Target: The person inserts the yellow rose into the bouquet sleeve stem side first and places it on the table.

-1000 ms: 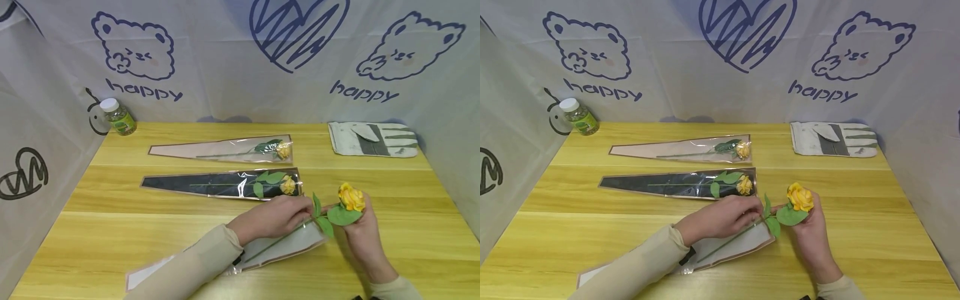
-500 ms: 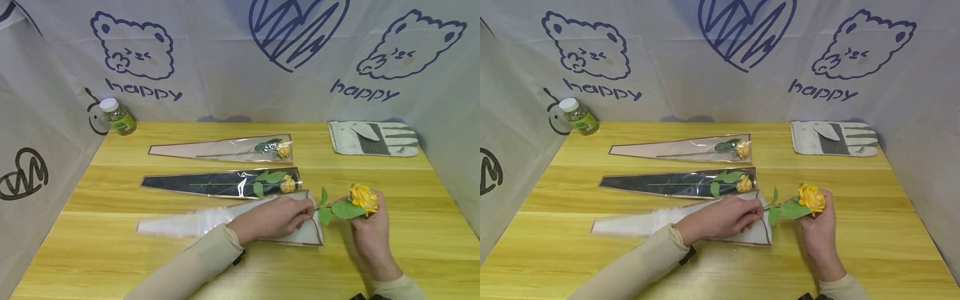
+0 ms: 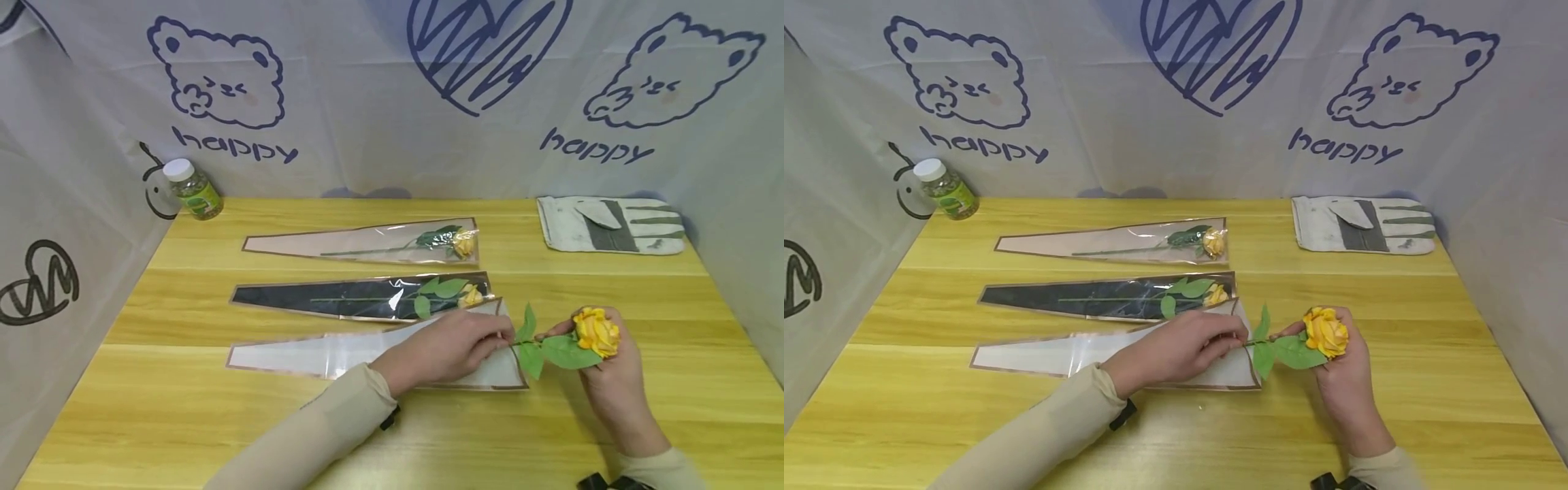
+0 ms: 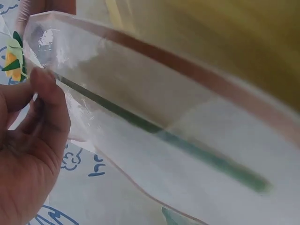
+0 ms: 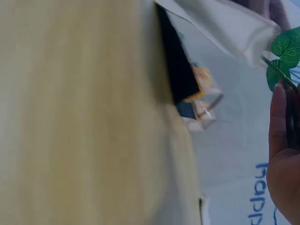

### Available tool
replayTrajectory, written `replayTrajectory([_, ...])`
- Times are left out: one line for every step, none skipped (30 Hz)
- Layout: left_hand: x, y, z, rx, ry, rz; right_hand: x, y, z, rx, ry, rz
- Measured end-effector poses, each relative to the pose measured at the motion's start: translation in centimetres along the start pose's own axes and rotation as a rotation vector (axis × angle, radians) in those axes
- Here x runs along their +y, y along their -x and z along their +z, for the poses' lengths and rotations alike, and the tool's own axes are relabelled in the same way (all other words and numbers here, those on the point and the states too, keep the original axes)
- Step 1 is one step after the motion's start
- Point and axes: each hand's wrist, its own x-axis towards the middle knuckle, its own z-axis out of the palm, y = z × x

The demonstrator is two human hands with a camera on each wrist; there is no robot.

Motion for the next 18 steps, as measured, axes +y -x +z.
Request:
replayTrajectory([0.0,0.0,0.0,0.011,-0.020,-0.004,-0.2,-0.1,-0.1,0.006,-0.012,0.008])
replayTrajectory([-0.1,0.0,-0.1,0.022,-0.040,-0.008,-0.3,-0.1,-0.2,0.010,-0.013,0.012])
replayTrajectory([-0.1,0.0,-0.1,0.025,-0.057,-0.014,-0.4,-0.1,-0.3,0.012,-0.003,0.019])
replayTrajectory([-0.1,0.0,-0.1,0.025,-0.073,-0.024,-0.4,-0.1,-0.4,0.012,-0.001,0.022])
replayTrajectory([-0.1,0.0,-0.1,0.022,-0.086,-0.032,-0.4,-0.1,-0.4,0.009,0.009,0.025])
replayTrajectory([-0.1,0.0,-0.1,0.021,-0.095,-0.036,-0.4,-0.1,-0.4,0.009,0.029,0.032])
replayTrajectory([-0.1,0.0,0.0,0.019,-0.098,-0.040,-0.3,0.0,-0.3,0.007,0.033,0.030])
replayTrajectory([-0.1,-0.1,0.1,0.015,-0.096,-0.046,-0.2,0.0,-0.3,0.004,0.037,0.021])
replayTrajectory([-0.1,-0.1,0.1,0.010,-0.090,-0.053,-0.1,0.0,-0.3,0.002,0.040,0.016])
replayTrajectory([0.0,-0.1,0.1,0.006,-0.085,-0.057,0.1,0.1,-0.2,-0.002,0.045,0.011])
replayTrajectory([0.0,-0.1,0.2,0.001,-0.077,-0.062,0.2,0.1,-0.2,-0.009,0.045,0.003])
replayTrajectory([0.0,-0.2,0.2,-0.004,-0.066,-0.065,0.4,0.1,-0.2,-0.015,0.038,-0.002])
replayTrajectory([0.1,-0.2,0.3,-0.008,-0.058,-0.067,0.5,0.1,-0.1,-0.017,0.034,-0.005])
replayTrajectory([0.1,-0.2,0.4,-0.011,-0.054,-0.069,0.6,0.1,-0.1,-0.017,0.039,-0.001])
replayTrajectory([0.1,-0.2,0.4,-0.011,-0.058,-0.069,0.7,0.1,0.0,-0.006,0.045,0.009])
replayTrajectory([0.1,-0.1,0.5,-0.009,-0.062,-0.069,0.8,0.1,0.1,0.008,0.053,0.022])
replayTrajectory([0.1,-0.1,0.5,-0.007,-0.067,-0.067,0.8,0.1,0.2,0.030,0.079,0.041])
replayTrajectory([0.1,-0.1,0.6,-0.003,-0.075,-0.064,0.8,0.1,0.3,0.055,0.105,0.065])
